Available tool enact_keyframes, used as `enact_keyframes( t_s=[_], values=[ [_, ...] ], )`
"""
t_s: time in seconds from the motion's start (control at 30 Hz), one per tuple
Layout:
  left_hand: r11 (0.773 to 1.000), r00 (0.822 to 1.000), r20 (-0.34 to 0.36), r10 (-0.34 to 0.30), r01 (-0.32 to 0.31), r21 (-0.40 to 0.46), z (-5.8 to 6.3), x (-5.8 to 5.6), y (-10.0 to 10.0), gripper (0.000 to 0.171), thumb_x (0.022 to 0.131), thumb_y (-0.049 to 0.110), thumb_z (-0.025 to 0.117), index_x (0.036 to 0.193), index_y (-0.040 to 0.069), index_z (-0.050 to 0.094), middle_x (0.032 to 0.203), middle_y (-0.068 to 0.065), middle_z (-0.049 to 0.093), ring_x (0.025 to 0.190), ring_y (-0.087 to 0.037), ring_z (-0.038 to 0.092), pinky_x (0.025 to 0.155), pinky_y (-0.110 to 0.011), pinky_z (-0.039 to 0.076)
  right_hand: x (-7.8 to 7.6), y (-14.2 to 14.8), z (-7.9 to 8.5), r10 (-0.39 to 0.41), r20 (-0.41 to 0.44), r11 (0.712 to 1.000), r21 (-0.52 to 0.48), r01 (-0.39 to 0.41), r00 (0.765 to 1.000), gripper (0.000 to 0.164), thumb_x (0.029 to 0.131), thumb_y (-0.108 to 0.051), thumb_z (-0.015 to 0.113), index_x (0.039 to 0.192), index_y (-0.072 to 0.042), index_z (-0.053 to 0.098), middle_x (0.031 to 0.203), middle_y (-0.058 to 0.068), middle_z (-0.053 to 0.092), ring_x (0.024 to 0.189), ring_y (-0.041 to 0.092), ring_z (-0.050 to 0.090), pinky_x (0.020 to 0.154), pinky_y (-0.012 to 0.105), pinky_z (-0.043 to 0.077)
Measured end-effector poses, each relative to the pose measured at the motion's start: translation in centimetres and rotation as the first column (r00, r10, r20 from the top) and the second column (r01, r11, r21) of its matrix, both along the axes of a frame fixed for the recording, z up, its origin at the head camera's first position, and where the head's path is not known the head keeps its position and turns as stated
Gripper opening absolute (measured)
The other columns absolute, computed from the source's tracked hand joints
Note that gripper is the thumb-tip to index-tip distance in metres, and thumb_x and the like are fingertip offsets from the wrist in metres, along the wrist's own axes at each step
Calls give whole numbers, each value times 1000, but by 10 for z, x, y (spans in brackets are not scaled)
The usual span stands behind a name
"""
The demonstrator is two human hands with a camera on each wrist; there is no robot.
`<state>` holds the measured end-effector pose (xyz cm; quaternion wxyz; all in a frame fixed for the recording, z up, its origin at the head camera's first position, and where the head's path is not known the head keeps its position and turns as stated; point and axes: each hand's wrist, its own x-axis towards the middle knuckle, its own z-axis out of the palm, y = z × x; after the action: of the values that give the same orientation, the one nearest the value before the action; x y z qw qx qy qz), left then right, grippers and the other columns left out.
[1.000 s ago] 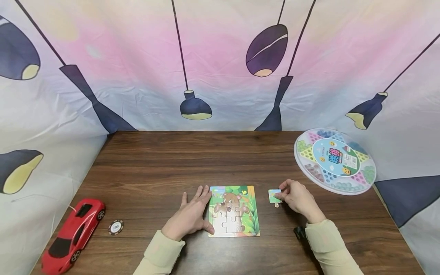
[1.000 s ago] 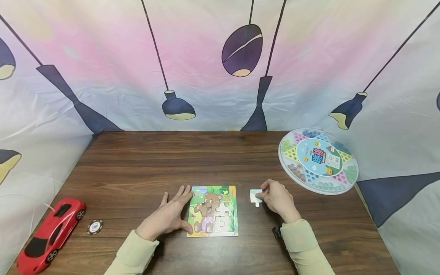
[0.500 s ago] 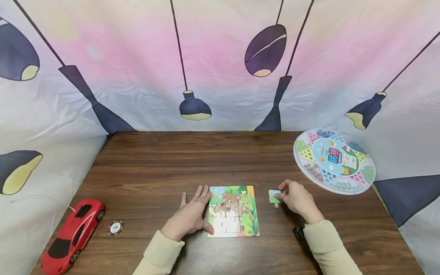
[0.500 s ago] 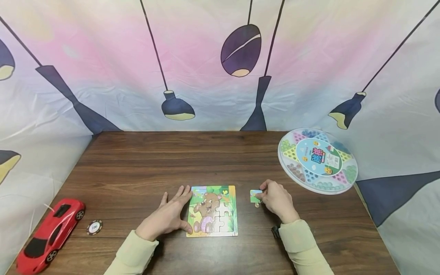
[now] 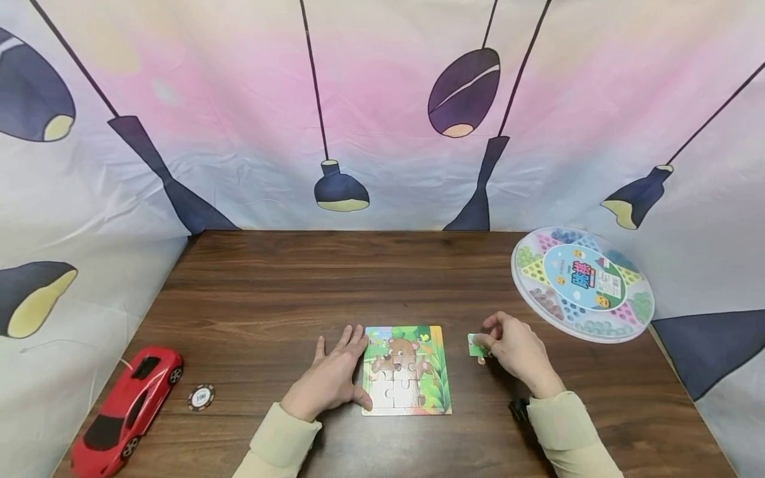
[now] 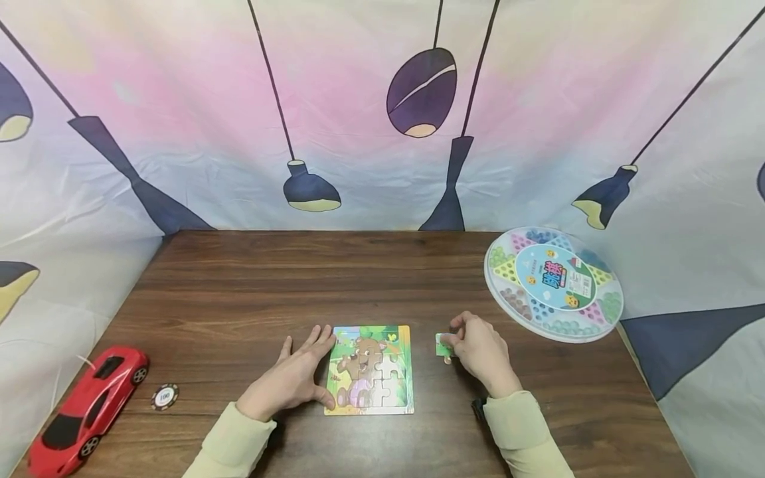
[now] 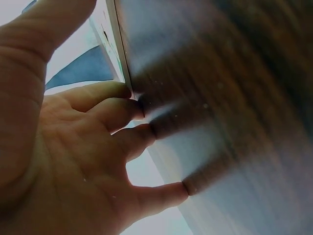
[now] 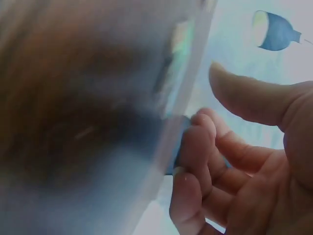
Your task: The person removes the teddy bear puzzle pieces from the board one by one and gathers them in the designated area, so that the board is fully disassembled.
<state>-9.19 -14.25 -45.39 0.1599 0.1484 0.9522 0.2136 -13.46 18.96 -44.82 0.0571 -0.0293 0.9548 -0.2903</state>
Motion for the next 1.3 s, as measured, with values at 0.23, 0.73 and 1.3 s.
enact_keyframes(
  t_s=[0.23,0.73,1.3],
  values=[
    [1000,1000,-2,2,-2,2,0,0,0,116,54,40,90,149,1,36,158,-18,21,147,-32,13,106,-72,3,5,-24,4,46,-82,997,-62,-51,996,27,90,-29,71,106,-9,64,75,-4,55,55,11,51,54,31,41],
    [1000,1000,-13,-8,8,8,0,1,0,117,53,41,89,148,-1,36,158,-19,22,147,-33,13,106,-73,4,19,-79,1,323,-52,944,-53,-326,945,34,84,-29,77,109,-11,64,88,-1,54,65,10,48,56,26,43],
    [1000,1000,0,2,-2,2,-1,1,1,118,53,41,90,149,-1,35,158,-19,21,147,-33,12,106,-72,2,19,-92,-8,420,37,907,-59,-417,907,54,89,-26,72,135,-7,52,102,8,46,59,14,43,50,27,40]
  ],
)
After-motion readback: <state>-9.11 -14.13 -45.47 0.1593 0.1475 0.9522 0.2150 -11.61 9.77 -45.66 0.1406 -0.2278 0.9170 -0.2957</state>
